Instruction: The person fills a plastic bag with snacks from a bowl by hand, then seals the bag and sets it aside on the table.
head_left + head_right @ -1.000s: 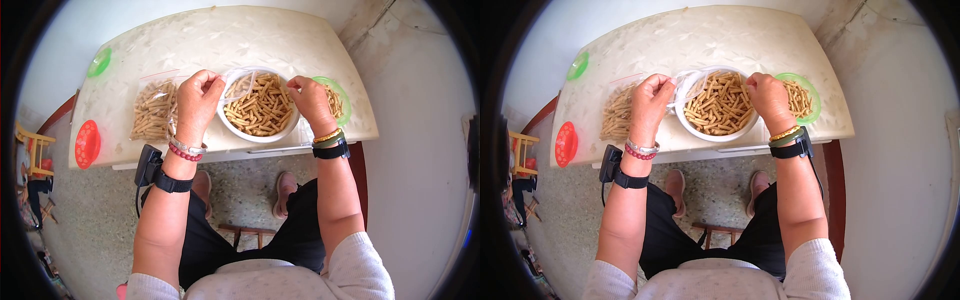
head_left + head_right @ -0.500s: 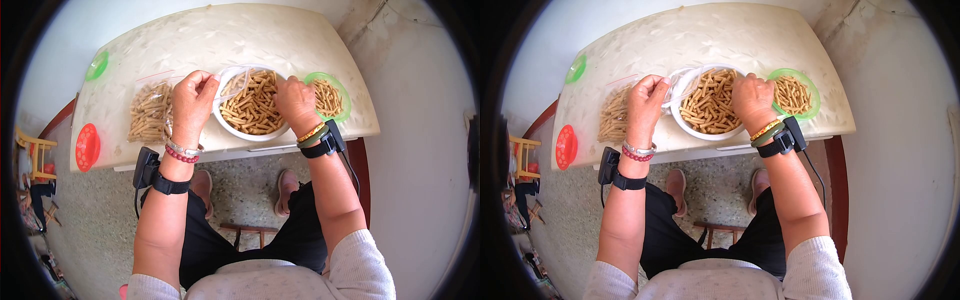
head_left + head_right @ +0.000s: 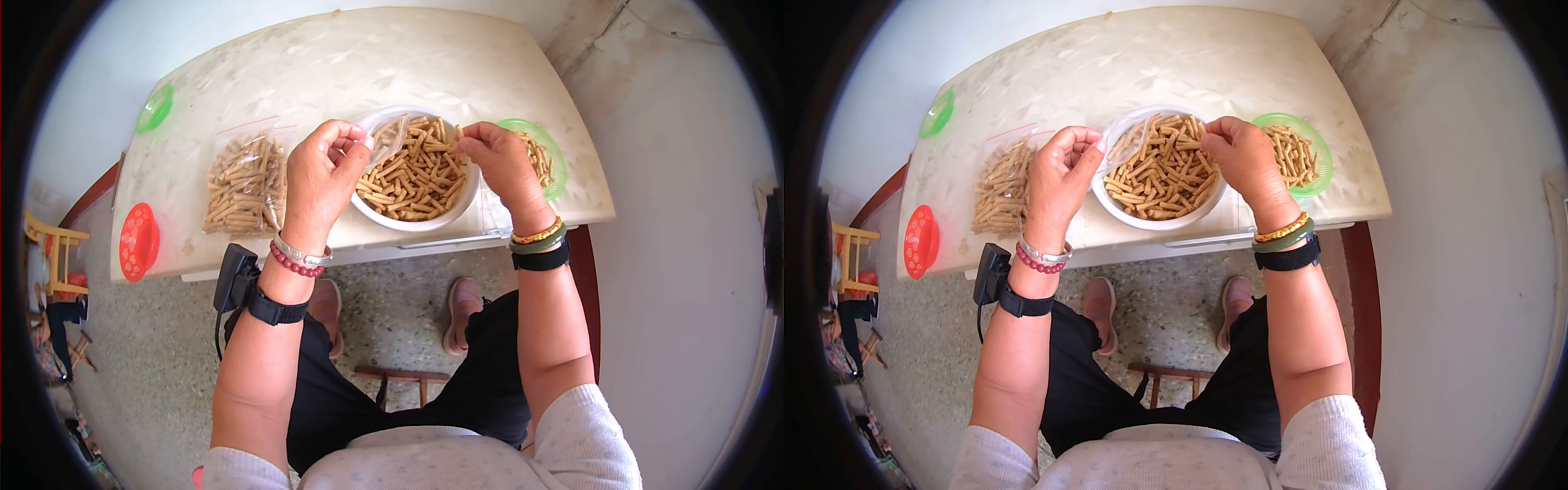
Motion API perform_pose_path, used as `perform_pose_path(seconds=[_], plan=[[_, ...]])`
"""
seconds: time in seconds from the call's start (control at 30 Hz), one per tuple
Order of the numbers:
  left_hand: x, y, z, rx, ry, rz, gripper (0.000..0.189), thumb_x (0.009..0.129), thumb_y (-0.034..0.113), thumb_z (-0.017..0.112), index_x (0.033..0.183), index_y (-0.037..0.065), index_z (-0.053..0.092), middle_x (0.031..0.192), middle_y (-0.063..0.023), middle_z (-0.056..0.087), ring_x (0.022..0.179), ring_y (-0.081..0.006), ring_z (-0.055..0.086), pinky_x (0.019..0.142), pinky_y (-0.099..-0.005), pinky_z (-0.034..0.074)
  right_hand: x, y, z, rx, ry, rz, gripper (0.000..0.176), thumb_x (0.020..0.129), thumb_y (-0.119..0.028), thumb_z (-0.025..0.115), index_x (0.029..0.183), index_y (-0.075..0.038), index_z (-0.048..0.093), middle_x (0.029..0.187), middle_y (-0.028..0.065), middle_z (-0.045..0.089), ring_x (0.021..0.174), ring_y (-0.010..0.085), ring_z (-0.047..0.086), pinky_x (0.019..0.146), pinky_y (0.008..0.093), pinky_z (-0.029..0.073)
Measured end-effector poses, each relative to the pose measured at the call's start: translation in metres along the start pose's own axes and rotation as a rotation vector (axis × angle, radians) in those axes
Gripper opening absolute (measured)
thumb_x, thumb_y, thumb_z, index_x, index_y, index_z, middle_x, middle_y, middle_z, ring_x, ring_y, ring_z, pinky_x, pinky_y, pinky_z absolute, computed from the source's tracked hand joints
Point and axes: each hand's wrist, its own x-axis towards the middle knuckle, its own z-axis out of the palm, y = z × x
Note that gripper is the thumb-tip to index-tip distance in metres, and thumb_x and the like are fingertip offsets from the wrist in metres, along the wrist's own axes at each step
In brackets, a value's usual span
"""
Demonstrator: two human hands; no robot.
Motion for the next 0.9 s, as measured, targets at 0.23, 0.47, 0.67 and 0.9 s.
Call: perform_pose_path(seconds=[0.23,0.47,0.67,0.9], plan=[[-0.007,0.001,0.008,0.015,0.096,0.116,0.022,0.084,0.005,0.068,0.105,0.003,0.063,0.088,-0.0032,0.064,0.068,-0.0066,0.054,0.060,-0.0213,0.045,-0.014,-0.024,-0.011,0.566,-0.239,0.163,0.019,0.094,-0.016,0.057,0.103,-0.001,0.065,0.084,0.0016,0.067,0.073,0.0061,0.052,0.072,0.0207,0.042],[-0.011,0.012,0.015,0.195,0.222,0.518,0.027,0.083,0.000,0.064,0.109,0.004,0.061,0.099,-0.0059,0.064,0.079,-0.0130,0.056,0.070,-0.0264,0.046,-0.020,-0.033,-0.009,0.503,-0.183,0.081,0.015,0.094,-0.014,0.057,0.099,-0.001,0.064,0.079,-0.0014,0.063,0.074,0.0061,0.052,0.070,0.0210,0.042],[-0.020,0.023,0.020,0.166,0.171,0.495,0.021,0.084,-0.002,0.063,0.104,0.003,0.063,0.099,-0.0067,0.063,0.071,-0.0110,0.056,0.062,-0.0236,0.045,-0.018,-0.027,-0.010,0.418,0.061,-0.018,0.010,0.090,-0.010,0.059,0.095,-0.001,0.062,0.079,-0.0031,0.060,0.073,0.0049,0.051,0.067,0.0204,0.043],[-0.058,0.033,0.046,0.012,-0.207,0.474,0.005,0.087,0.003,0.063,0.090,0.002,0.066,0.076,-0.0051,0.059,0.058,-0.0129,0.052,0.053,-0.0248,0.042,-0.021,-0.022,-0.003,0.283,-0.061,-0.024,0.012,0.089,-0.009,0.060,0.099,-0.002,0.063,0.084,-0.0027,0.060,0.077,0.0041,0.051,0.071,0.0198,0.042]])
